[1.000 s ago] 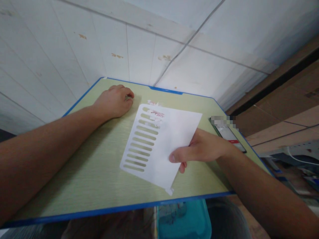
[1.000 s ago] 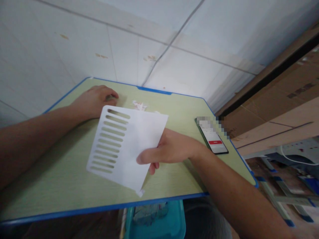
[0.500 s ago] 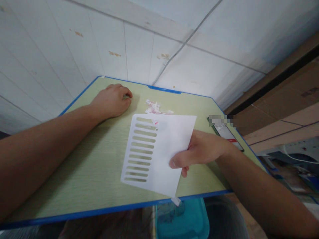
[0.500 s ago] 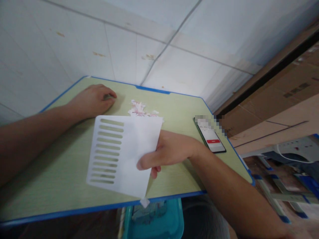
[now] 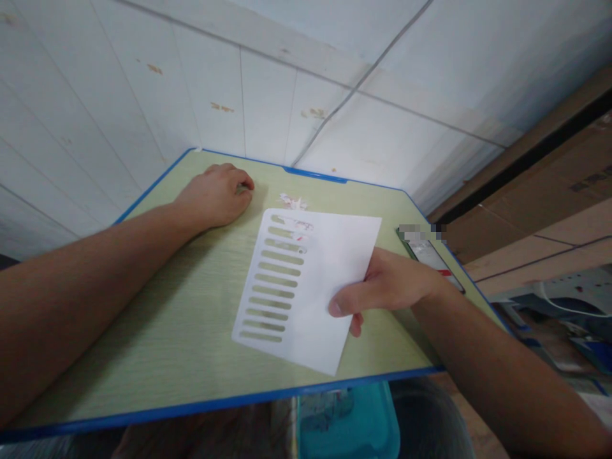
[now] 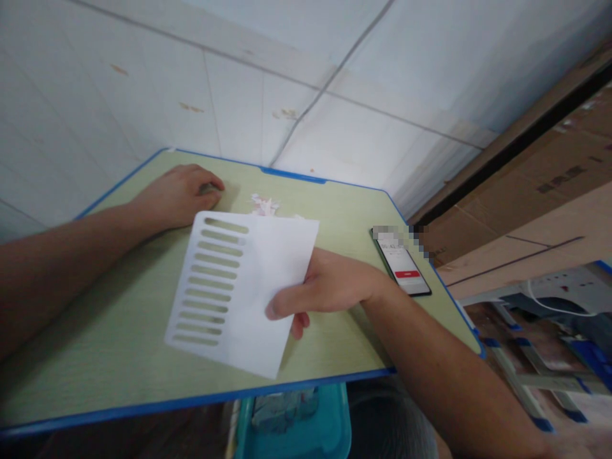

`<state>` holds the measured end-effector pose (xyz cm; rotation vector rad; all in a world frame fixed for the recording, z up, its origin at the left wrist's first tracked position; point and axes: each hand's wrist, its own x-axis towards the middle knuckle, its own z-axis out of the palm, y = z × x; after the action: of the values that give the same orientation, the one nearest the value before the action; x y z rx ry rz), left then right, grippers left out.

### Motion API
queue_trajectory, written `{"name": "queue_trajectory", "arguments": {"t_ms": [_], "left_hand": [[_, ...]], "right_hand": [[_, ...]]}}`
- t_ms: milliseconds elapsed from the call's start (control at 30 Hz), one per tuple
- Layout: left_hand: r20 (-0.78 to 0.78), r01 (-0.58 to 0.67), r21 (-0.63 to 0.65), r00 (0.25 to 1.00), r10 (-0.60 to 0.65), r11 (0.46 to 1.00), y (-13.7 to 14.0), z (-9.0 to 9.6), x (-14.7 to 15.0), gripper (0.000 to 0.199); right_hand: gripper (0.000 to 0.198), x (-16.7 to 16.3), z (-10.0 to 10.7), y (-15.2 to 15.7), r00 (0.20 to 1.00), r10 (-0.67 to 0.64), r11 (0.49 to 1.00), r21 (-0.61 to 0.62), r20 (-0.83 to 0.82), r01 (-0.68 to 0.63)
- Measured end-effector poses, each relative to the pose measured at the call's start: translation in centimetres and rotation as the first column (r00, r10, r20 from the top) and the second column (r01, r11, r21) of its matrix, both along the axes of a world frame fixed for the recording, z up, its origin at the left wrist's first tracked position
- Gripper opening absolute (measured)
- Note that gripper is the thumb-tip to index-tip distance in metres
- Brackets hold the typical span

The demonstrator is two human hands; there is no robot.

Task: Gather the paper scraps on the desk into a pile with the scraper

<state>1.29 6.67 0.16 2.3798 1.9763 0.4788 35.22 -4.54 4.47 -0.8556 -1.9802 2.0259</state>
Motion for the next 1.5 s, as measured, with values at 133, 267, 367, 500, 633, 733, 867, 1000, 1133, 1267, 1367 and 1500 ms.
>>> {"name": "queue_trajectory", "arguments": {"t_ms": [133,267,367,500,633,733,867,1000,1133,1267,1367,1500], "left_hand": [[0.007,0.012,0.016,1.0,-0.012,1.0,0.0,-0.1,-0.1,0.049],[-0.012,0.006,0.007,1.0,-0.006,1.0,0.0,-0.1,-0.1,0.052],[-0.005,0.005,0.009,1.0,-0.005,1.0,0.0,-0.3,-0.1,0.053],[0.002,0.004,0.027,1.0,-0.004,1.0,-0.1,-0.4,-0.2,0.053],[0.009,0.004,0.033,1.0,-0.004,0.999,-0.3,-0.4,-0.2,0.054],[0.018,0.005,0.043,1.0,-0.005,0.999,-0.5,-0.4,-0.1,0.053],[0.011,0.009,0.05,1.0,-0.009,0.999,-0.5,-0.4,0.0,0.054],[0.013,0.015,0.06,1.0,-0.016,0.998,-0.5,-0.4,-0.1,0.053],[0.023,0.016,0.059,1.0,-0.018,0.998,-0.5,-0.4,-0.1,0.052],[0.034,0.014,0.055,0.999,-0.016,0.998,-0.5,-0.4,-0.1,0.051],[0.038,0.01,0.049,0.999,-0.012,0.999,-0.5,-0.3,0.0,0.049],[0.033,0.014,0.037,0.999,-0.015,0.999,-0.6,-0.2,0.1,0.048]], "right_hand": [[0.019,-0.7,0.0,0.2,0.996,-0.041,0.996,0.077,-0.074,0.047],[0.033,-1.5,-0.4,0.6,0.932,-0.301,0.884,0.307,-0.203,0.353],[0.039,-1.6,-1.1,1.1,0.77,-0.537,0.603,0.481,-0.346,0.637],[0.041,-1.6,-1.6,1.3,0.689,-0.645,0.417,0.603,-0.331,0.68],[0.043,-2.4,-1.4,0.7,0.745,-0.639,0.481,0.658,-0.189,0.579],[0.045,-2.9,-1.3,0.4,0.748,-0.648,0.492,0.672,-0.142,0.554],[0.047,-3.2,-2.0,0.8,0.755,-0.646,0.512,0.672,-0.109,0.535],[0.048,-3.1,-2.3,1.2,0.774,-0.627,0.567,0.631,-0.088,0.53],[0.047,-2.9,-1.9,1.0,0.806,-0.587,0.611,0.614,-0.072,0.5],[0.036,-2.9,-1.6,0.3,0.818,-0.569,0.636,0.587,-0.082,0.501],[0.036,-2.9,-1.5,-0.3,0.861,-0.504,0.697,0.553,-0.074,0.456],[0.038,-3.0,-1.3,-1.0,0.907,-0.417,0.761,0.522,-0.063,0.386]]}}
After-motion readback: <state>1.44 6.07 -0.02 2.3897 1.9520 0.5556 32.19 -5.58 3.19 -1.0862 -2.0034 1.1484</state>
